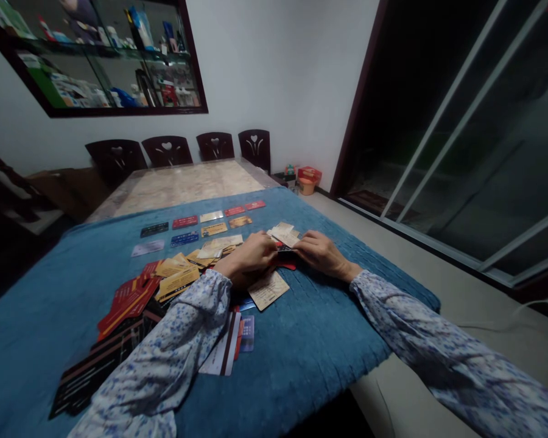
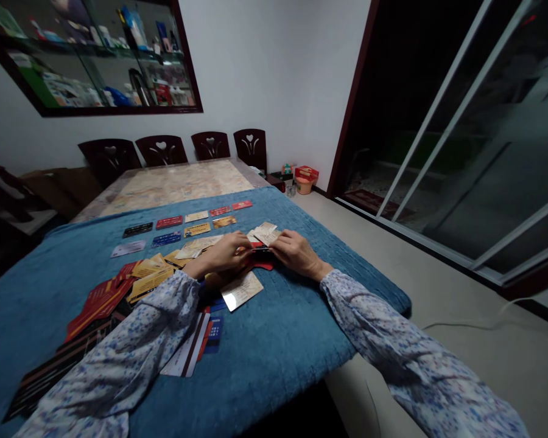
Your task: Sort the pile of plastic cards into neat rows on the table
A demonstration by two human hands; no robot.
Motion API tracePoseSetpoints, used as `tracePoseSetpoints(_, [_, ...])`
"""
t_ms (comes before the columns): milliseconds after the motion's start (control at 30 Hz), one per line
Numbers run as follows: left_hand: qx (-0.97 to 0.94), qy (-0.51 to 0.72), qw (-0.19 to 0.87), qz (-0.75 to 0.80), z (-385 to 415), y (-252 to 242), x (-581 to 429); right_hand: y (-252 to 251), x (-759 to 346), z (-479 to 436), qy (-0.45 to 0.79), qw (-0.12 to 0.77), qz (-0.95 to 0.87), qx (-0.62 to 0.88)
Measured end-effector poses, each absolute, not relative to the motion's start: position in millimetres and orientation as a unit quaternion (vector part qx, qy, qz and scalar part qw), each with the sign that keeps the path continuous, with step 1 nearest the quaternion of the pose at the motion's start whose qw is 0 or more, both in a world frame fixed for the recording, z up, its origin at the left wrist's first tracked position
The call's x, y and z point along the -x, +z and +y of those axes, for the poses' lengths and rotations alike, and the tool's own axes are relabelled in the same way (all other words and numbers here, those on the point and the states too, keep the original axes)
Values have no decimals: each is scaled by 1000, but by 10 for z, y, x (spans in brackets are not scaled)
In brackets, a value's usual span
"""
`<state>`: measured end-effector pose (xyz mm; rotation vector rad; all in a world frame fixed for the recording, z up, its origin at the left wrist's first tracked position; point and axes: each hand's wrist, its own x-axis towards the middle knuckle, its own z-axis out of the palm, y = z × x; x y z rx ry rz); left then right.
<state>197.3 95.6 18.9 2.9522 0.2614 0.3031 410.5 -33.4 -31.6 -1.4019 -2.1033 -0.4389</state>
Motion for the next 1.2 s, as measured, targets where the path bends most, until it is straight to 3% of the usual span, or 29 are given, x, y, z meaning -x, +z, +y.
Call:
tracePoseSetpoints(233, [-968, 192, 120, 106, 1059, 72, -1980, -426, -4136, -143, -196, 370, -754, 506])
tracePoseSetpoints(900, [-931, 271, 186, 160, 1129, -121, -1998, -529, -4145, -129, -68, 404, -699, 586])
tracePoseSetpoints(1200, [-928, 280, 191, 156, 1123, -108, -1995, -408, -4089, -91, -45, 474, -672, 567])
